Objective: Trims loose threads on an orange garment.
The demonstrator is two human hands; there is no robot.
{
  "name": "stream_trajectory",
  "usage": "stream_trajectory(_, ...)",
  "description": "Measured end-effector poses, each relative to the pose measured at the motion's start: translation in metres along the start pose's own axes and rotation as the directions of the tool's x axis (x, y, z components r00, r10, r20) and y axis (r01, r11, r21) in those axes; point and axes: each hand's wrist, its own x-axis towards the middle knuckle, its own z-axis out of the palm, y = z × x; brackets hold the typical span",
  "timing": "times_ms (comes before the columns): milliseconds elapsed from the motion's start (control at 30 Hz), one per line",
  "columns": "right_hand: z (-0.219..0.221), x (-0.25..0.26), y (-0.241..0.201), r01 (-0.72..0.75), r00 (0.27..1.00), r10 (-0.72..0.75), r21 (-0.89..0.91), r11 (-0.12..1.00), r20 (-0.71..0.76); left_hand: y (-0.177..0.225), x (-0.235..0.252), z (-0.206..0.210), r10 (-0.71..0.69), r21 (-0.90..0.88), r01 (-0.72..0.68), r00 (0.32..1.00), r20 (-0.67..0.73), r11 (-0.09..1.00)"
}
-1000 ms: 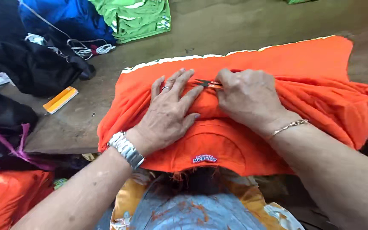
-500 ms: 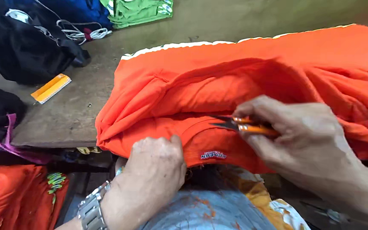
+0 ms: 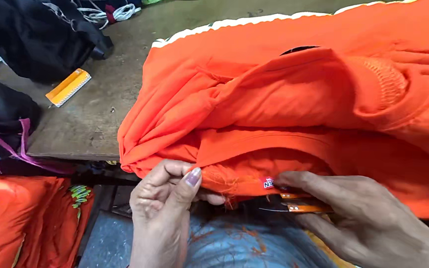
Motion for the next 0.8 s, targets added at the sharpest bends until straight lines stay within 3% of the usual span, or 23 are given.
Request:
stream_trajectory(67,-0.007,0.000,-0.003,-0.028,1.000,0.026,0.093,0.995,0.016,-0.003,-0.001,0.001,-0.034,-0.061,0.032,0.999,-0.018,0.998)
stream_trajectory(167,-0.036,0.020,-0.014,-0.120,0.993,0.120,0.248,0.961,0.016,-0.006,-0.005,-0.006,-0.009,-0.017,0.009,1.000,0.021,1.000)
stream_trajectory(267,-0.065,0.061,-0.015,-0.262,0.958,0.271,0.099,0.960,-0.095,-0.007,-0.010,-0.007,-0.015,-0.002,0.015,0.999,0.034,1.000)
stream_trajectory(333,-0.067,0.089,0.008,-0.263,0.953,0.250,-0.059,0.963,-0.169,-0.008,-0.013,-0.006,-0.026,-0.020,0.027,0.999,0.030,0.999)
stream_trajectory(467,-0.055,0.117,0.029,-0.314,0.921,0.295,-0.034,0.949,-0.255,-0.010,-0.017,-0.004,-0.046,-0.015,0.045,0.999,-0.005,0.999)
stream_trajectory(600,-0.047,0.091,0.000,-0.293,0.909,0.285,0.018,0.956,-0.305,-0.012,-0.020,-0.009,0.027,0.118,-0.027,1.000,0.003,0.993)
stream_trajectory(733,-0.008,0.057,-0.054,-0.180,0.954,0.252,0.361,0.915,-0.163,-0.014,-0.018,-0.009,0.085,0.194,-0.093,0.995,0.047,0.977)
stream_trajectory(800,0.011,0.051,-0.063,-0.102,0.962,0.192,0.400,0.911,-0.192,-0.013,-0.018,-0.008,0.095,0.201,-0.104,0.994,0.057,0.974)
